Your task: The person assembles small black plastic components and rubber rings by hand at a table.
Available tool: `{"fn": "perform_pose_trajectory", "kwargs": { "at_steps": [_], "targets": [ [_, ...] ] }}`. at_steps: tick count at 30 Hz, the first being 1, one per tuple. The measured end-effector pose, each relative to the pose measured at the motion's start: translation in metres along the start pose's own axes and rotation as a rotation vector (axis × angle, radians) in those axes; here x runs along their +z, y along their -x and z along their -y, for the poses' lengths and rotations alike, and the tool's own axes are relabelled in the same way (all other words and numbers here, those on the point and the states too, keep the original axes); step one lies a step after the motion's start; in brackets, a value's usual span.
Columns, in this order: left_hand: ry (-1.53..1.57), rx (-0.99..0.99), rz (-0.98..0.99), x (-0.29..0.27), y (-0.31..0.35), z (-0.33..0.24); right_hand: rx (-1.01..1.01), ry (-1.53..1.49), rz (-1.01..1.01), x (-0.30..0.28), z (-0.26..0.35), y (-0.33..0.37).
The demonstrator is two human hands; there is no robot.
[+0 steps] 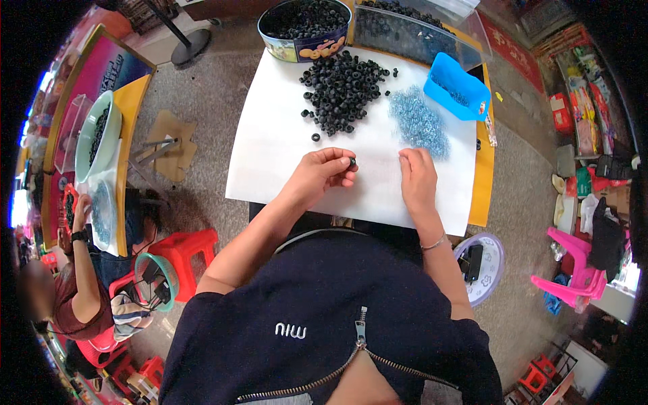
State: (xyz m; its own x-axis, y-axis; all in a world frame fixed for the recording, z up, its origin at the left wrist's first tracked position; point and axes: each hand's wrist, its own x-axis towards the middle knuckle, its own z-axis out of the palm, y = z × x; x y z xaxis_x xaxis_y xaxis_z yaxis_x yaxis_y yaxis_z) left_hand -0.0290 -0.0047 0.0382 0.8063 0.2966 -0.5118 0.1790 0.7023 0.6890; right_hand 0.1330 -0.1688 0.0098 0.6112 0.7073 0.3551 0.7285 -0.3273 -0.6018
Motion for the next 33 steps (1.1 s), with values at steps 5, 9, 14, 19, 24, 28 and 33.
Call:
{"fn": "perform_pose_trajectory", "kwargs": {
  "at_steps": [5,9,14,19,24,28,33],
  "targets": [
    [-0.195,0.102,-0.049,0.004,-0.008,-0.002,-0.036,0.018,-0.053,-0.002,-0.003,-0.006],
    [-0.069,0.04,-0.047,0.003,-0.012,-0.003,-0.096,0.081,-0.018,-0.003,0.0,-0.002],
    [0.108,-0.024,0.017,0.0,-0.009,-0.005,0.01,-0.048,-0.072,-0.004,0.012,-0.004],
    [0.178,-0.013,0.032,-0.014,-0.001,0.0,-0.119,-0.09,-0.037,0.009,0.036,-0.029],
    [0.219,0.027,0.031,-0.028,0.016,0.002,-0.309,-0.092,0.029,0.041,0.063,-0.048],
    [0.23,0.058,0.031,-0.037,0.019,0.003,-0.342,-0.022,0.062,0.062,0.071,-0.055],
    [0.269,0.055,0.021,-0.042,0.018,0.005,-0.371,-0.012,0.057,0.058,0.062,-0.048]
  ]
}}
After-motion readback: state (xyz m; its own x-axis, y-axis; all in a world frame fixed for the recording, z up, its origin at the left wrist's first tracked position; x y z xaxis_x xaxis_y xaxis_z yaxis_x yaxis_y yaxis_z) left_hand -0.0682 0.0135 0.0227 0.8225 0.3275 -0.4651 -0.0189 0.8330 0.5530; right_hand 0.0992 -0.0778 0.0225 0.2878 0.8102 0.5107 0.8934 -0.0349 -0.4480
